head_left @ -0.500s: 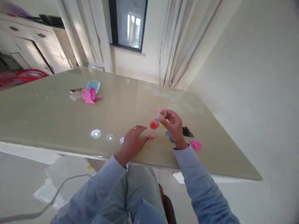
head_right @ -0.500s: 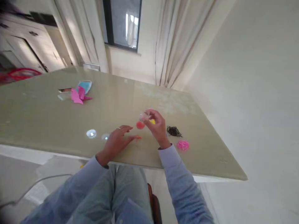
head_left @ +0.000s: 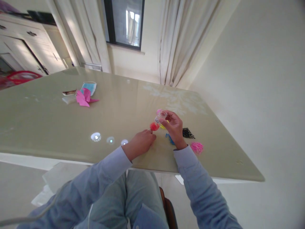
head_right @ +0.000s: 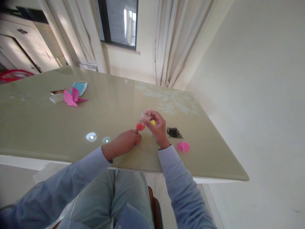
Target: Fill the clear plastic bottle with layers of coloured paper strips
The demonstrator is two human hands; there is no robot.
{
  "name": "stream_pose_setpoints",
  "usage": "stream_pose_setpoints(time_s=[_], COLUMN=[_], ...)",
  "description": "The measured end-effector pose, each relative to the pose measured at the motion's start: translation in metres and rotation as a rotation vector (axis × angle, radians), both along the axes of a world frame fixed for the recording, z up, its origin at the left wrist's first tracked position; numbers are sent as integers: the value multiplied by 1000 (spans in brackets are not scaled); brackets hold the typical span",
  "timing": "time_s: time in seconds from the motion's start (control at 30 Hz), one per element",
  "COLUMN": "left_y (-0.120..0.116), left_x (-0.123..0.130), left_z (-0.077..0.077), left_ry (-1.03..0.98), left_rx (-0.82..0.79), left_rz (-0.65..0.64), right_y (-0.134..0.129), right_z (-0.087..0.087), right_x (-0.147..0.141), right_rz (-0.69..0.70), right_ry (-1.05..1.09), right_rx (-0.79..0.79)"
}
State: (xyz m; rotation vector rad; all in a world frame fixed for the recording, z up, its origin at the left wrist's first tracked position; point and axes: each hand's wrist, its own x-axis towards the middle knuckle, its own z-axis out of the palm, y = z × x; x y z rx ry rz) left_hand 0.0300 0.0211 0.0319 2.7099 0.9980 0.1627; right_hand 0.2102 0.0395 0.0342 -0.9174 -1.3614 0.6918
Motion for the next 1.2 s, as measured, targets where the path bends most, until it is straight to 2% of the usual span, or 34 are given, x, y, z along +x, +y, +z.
stream_pose_setpoints(time_s=[0.13, 0.3, 0.5, 0.67, 0.8, 0.9, 0.97, 1.1, 1.2], left_y=[1, -3, -8, -7, -2, 3, 4, -9, -28], left_x=[1, 1, 3, -1, -8, -15, -19, -26, -22], left_z=[7, 7, 9, 1, -7, -9, -9, 0, 12], left_ry=[38, 117, 177, 134, -26, -320, -575, -1066, -1290], left_rx=[2, 62, 120, 94, -10, -175, -388, -1057, -1533], left_rz=[45, 63, 29, 58, 125, 212, 277, 375, 316], right_y=[-2, -4, -3, -3, -4, -6, -7, -8, -8], right_z=[2, 4, 4, 3, 3, 3, 3, 2, 2], right_x=[3, 5, 5, 7, 8, 10, 11, 13, 13], right_rz=[-27, -41, -32, -52, -59, -54, -54, -34, -35], right_ry=[19, 37, 36, 34, 31, 53, 59, 65, 57], right_rx=[27, 41, 39, 36, 19, 7, -2, -20, -33])
